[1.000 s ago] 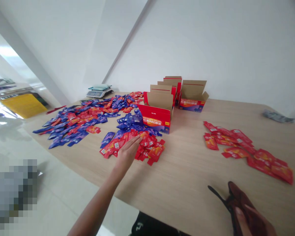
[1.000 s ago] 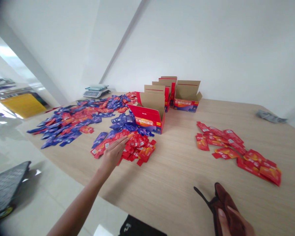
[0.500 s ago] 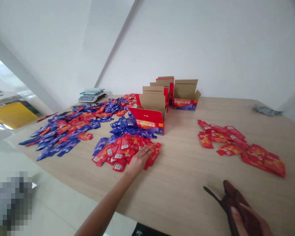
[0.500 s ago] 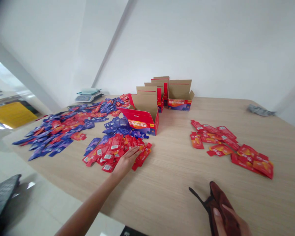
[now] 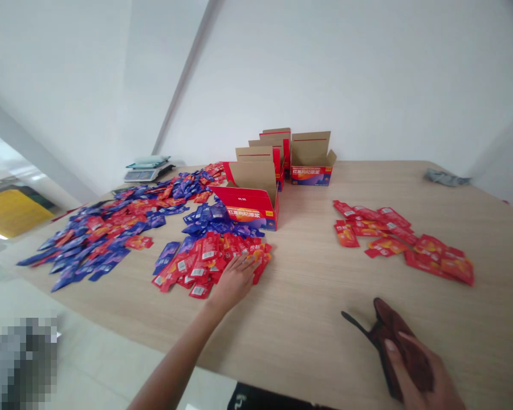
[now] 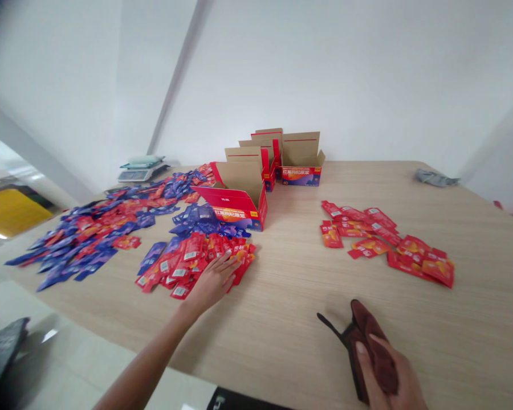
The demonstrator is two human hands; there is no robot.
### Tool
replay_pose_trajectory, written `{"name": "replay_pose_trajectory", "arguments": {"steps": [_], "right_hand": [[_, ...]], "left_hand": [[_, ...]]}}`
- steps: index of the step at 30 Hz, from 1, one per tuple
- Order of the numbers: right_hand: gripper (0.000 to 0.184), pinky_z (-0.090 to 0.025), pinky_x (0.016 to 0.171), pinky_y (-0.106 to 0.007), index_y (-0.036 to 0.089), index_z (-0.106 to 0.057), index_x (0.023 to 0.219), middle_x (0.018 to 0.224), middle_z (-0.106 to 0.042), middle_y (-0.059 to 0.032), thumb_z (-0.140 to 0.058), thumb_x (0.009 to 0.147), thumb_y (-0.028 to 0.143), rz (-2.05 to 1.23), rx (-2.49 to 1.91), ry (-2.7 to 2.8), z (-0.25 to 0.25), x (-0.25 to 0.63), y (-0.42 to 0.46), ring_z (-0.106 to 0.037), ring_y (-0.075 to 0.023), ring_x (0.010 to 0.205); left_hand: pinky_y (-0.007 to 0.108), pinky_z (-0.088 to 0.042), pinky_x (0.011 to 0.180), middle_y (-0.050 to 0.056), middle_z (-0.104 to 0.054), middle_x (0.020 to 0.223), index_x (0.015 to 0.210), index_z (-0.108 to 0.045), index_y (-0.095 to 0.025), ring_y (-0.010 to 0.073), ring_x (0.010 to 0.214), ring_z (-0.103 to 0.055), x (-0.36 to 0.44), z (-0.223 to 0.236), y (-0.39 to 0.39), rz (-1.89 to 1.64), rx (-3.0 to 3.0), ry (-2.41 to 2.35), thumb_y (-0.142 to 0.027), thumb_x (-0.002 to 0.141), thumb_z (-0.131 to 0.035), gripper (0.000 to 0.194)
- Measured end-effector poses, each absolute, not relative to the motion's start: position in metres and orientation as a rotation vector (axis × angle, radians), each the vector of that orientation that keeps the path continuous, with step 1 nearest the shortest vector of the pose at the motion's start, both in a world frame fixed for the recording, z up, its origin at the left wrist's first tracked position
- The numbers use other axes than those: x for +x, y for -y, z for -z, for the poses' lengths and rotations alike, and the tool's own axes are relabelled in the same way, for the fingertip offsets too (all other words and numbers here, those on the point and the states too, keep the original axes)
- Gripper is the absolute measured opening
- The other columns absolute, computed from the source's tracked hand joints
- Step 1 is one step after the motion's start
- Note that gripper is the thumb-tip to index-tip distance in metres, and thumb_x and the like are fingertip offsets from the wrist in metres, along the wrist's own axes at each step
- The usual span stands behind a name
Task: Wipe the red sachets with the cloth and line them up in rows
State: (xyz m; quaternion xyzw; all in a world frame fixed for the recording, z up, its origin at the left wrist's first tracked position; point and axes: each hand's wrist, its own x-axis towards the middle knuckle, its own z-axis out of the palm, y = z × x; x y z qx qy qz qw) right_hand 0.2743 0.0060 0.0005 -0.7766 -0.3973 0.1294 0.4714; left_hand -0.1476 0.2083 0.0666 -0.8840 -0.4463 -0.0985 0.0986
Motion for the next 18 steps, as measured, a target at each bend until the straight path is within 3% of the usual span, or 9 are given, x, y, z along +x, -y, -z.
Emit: {"name": "replay_pose_trajectory", "arguments": {"steps": [5, 10, 13, 15, 17, 18], "right_hand": [[0.065, -0.052, 0.101, -0.057, 0.029, -0.071, 0.117, 0.120, -0.073, -0.0079, -0.067, 0.080, 0.083, -0.273, -1.841, 1.010, -0.001, 0.269, -0.007, -0.068, -0.0387, 0.112], [0.040, -0.058, 0.095, -0.043, 0.029, -0.072, 0.111, 0.112, -0.075, -0.0049, -0.071, 0.090, 0.064, -0.309, -1.672, 1.211, -0.001, 0.268, -0.006, -0.072, -0.0294, 0.104], [0.026, -0.061, 0.088, -0.034, 0.029, -0.073, 0.108, 0.107, -0.076, -0.0044, -0.072, 0.093, 0.050, -0.402, -1.514, 1.363, -0.007, 0.269, -0.004, -0.074, -0.0249, 0.100], [0.021, -0.062, 0.085, -0.031, 0.030, -0.074, 0.106, 0.103, -0.076, -0.0045, -0.072, 0.093, 0.045, -0.468, -1.440, 1.416, -0.010, 0.271, -0.003, -0.075, -0.0237, 0.096], [0.019, -0.063, 0.081, -0.031, 0.031, -0.075, 0.104, 0.099, -0.077, -0.0043, -0.072, 0.092, 0.046, -0.508, -1.400, 1.410, -0.009, 0.273, -0.004, -0.075, -0.0241, 0.092], [0.019, -0.063, 0.078, -0.031, 0.033, -0.075, 0.102, 0.096, -0.077, -0.0037, -0.073, 0.090, 0.048, -0.523, -1.385, 1.395, -0.006, 0.275, -0.005, -0.076, -0.0248, 0.088]], "left_hand": [[0.050, -0.054, 0.112, 0.008, -0.070, 0.143, 0.132, -0.070, -0.024, 0.0299, 0.133, -0.066, -0.139, -0.087, -0.184, 0.510, -2.640, 1.271, -0.030, 0.106, -0.059, 0.029], [0.034, -0.059, 0.093, 0.006, -0.080, 0.106, 0.112, -0.073, -0.022, 0.0201, 0.101, -0.076, -0.049, -0.110, -0.156, 0.982, -2.917, 1.047, -0.032, 0.109, -0.057, 0.019], [0.030, -0.058, 0.081, 0.004, -0.072, 0.081, 0.092, -0.068, -0.020, 0.0171, 0.079, -0.072, 0.043, -0.101, -0.169, 0.843, -3.023, 1.072, -0.033, 0.112, -0.044, 0.034], [0.031, -0.059, 0.084, 0.006, -0.073, 0.088, 0.095, -0.069, -0.020, 0.0188, 0.086, -0.073, 0.107, -0.085, -0.194, 0.802, -3.023, 1.069, -0.033, 0.112, -0.042, 0.034], [0.036, -0.058, 0.096, 0.013, -0.075, 0.115, 0.116, -0.069, -0.017, 0.0238, 0.110, -0.071, 0.163, -0.066, -0.226, 0.792, -2.972, 1.112, -0.033, 0.109, -0.048, 0.028], [0.042, -0.055, 0.105, 0.018, -0.070, 0.131, 0.129, -0.066, -0.013, 0.0285, 0.126, -0.066, 0.186, -0.057, -0.243, 0.786, -2.934, 1.153, -0.035, 0.106, -0.052, 0.034]]}}
